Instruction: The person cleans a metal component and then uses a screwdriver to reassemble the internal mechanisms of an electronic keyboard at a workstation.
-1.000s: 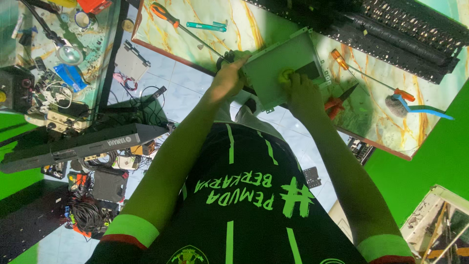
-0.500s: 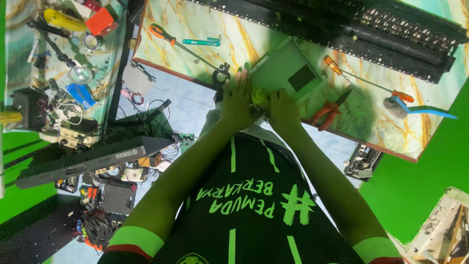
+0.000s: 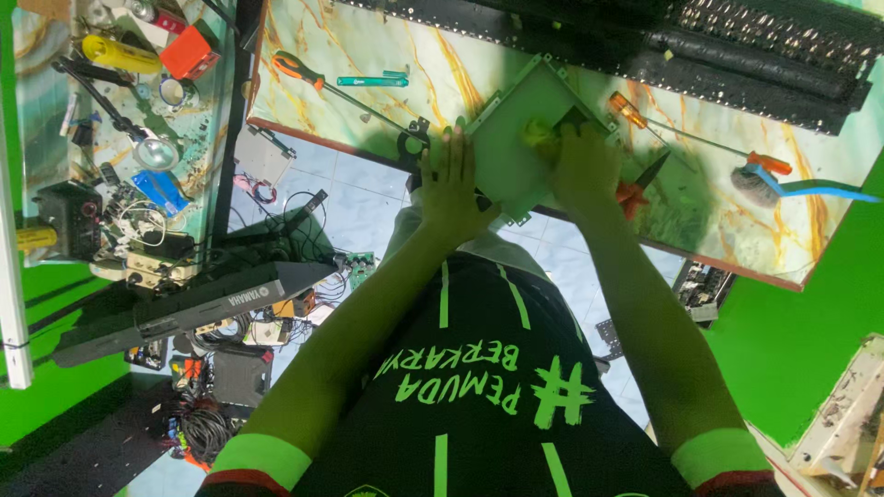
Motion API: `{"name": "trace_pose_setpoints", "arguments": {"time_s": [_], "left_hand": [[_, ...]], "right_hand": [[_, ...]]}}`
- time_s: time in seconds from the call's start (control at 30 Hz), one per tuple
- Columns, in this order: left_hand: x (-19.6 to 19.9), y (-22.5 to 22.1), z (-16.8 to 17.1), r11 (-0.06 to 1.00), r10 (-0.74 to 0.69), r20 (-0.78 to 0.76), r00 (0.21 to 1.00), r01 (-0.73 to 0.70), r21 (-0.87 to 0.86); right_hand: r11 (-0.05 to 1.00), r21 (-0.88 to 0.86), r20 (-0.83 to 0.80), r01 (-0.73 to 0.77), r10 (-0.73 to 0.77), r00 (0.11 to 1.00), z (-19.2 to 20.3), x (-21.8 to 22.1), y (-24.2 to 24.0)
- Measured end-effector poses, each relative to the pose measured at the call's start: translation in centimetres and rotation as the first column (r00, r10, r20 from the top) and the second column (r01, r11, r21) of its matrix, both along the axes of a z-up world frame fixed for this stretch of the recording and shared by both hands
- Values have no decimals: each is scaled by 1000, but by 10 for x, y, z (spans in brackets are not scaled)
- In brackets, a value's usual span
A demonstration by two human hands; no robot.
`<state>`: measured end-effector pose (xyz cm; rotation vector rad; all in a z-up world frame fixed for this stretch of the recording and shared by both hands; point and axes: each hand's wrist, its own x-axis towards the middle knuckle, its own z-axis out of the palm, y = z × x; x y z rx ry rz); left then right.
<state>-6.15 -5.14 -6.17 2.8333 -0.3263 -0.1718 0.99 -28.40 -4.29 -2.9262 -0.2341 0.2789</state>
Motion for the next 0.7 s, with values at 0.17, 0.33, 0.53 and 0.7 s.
{"name": "trace_pose_setpoints", "arguments": {"time_s": [0.17,0.33,0.53,0.7], "left_hand": [[-5,-3,-3,996,25,11,1000,-24,-84],[-2,-3,-2,996,30,-18,999,-32,-78],[1,-6,-4,988,33,-19,999,-36,-147],[-1,-6,-1,1000,-13,-2,1000,13,-22]], "right_hand": [[985,-171,221,30,9,975,-3,9,-18],[983,-183,367,9,60,928,-23,3,-21],[999,34,-37,40,-38,999,-38,3,25],[943,258,89,-210,194,977,-35,-15,77]]}}
